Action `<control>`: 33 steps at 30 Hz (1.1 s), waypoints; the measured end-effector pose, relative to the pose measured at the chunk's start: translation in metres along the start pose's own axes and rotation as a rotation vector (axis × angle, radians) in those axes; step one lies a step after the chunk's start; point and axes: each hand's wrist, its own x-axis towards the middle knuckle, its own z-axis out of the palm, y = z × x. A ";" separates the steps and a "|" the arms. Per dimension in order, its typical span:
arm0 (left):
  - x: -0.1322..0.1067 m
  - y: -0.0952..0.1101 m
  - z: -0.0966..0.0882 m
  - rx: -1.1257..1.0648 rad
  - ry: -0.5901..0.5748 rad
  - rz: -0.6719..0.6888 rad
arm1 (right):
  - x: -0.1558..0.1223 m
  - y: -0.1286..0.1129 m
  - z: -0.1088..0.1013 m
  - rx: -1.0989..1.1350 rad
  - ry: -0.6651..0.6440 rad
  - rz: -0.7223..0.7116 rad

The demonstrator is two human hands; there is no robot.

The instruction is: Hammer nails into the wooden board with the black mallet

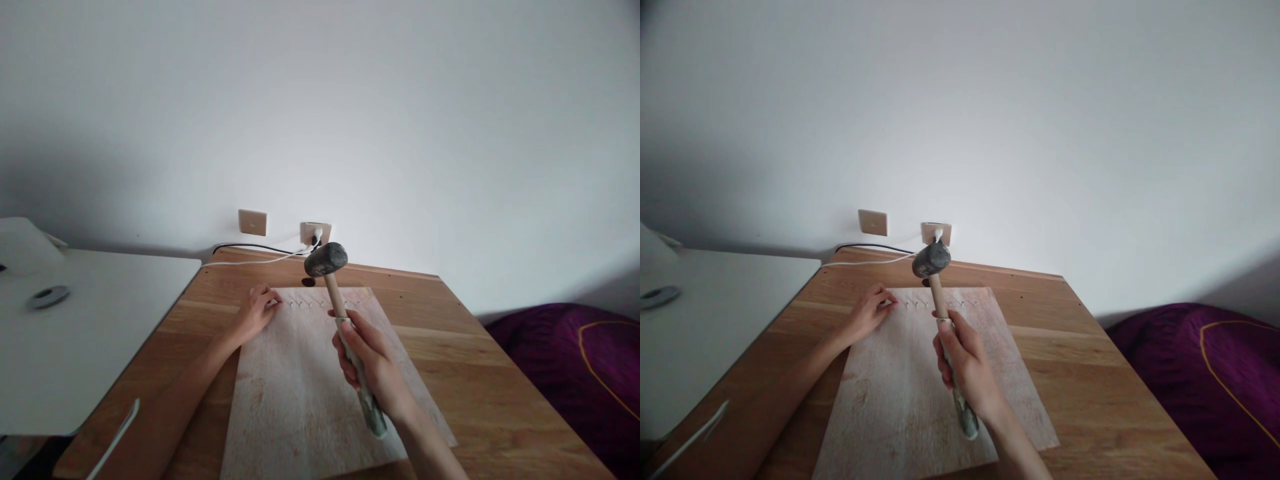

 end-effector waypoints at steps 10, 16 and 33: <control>-0.011 0.012 -0.031 0.113 0.035 -0.107 | 0.031 0.047 0.016 -0.212 -0.195 0.082; -0.091 0.043 -0.044 0.242 -0.057 0.028 | 0.011 0.054 -0.010 -0.227 -0.182 0.085; -0.161 0.084 -0.040 0.458 -0.258 0.463 | -0.045 0.081 -0.067 -0.300 0.124 0.110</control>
